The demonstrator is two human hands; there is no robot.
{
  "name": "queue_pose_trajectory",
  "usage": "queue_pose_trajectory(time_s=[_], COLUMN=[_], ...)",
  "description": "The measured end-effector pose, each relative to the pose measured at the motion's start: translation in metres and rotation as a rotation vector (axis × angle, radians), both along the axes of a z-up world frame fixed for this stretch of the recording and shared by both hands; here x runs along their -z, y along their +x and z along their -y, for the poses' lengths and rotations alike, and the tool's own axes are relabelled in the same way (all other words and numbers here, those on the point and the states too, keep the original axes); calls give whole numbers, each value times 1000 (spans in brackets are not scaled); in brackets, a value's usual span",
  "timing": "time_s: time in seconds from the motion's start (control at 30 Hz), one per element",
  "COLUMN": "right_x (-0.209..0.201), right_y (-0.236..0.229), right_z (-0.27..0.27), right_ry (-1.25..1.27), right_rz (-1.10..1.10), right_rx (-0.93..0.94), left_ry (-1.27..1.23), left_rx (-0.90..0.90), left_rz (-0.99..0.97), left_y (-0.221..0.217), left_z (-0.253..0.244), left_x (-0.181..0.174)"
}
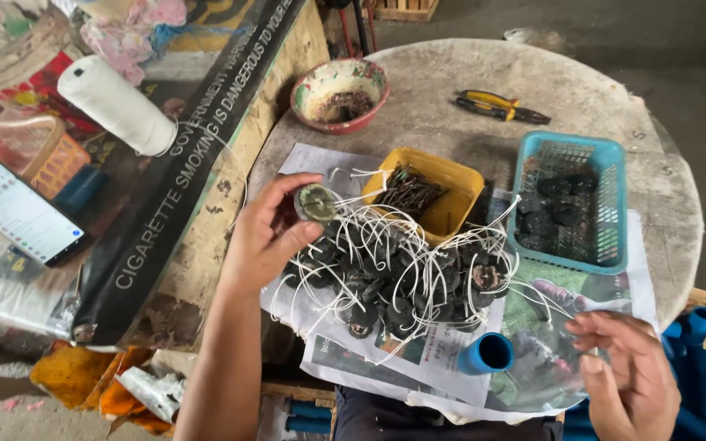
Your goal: Assembling components by inserting wired parts into plastic tubes and organizing them in a wooden crate
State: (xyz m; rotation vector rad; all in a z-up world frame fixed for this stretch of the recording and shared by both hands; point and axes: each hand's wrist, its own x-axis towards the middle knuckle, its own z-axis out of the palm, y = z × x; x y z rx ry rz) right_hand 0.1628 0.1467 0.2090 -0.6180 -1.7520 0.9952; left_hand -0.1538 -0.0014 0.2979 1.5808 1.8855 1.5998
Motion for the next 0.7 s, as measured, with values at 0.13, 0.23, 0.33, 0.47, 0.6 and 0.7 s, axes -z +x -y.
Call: queue_pose_trajectory(time_s=[0.13, 0.23, 0.33, 0.47, 0.6, 0.7], right_x=[-31, -55, -75, -82, -73, -77], right_y=[-10, -24, -40, -46, -42, -42], right_z=[6, 20, 23, 16, 11, 11], right_ry=[290, 470, 480, 115, 8, -15], right_rz=[41, 82, 156, 186, 141, 112], right_rx=[-2, 6, -72, -233, -230, -205], left_ry=[113, 140, 61, -29, -25, -102], left_rx=[113, 202, 317, 463, 503, 350], left_rz=[-145, -224, -118, 102, 49, -186], left_y=[29, 55, 86, 108, 106, 109], left_z=[-18, -33, -41, -51, -63, -68], left_x=[-3, 8, 3, 5, 10, 10])
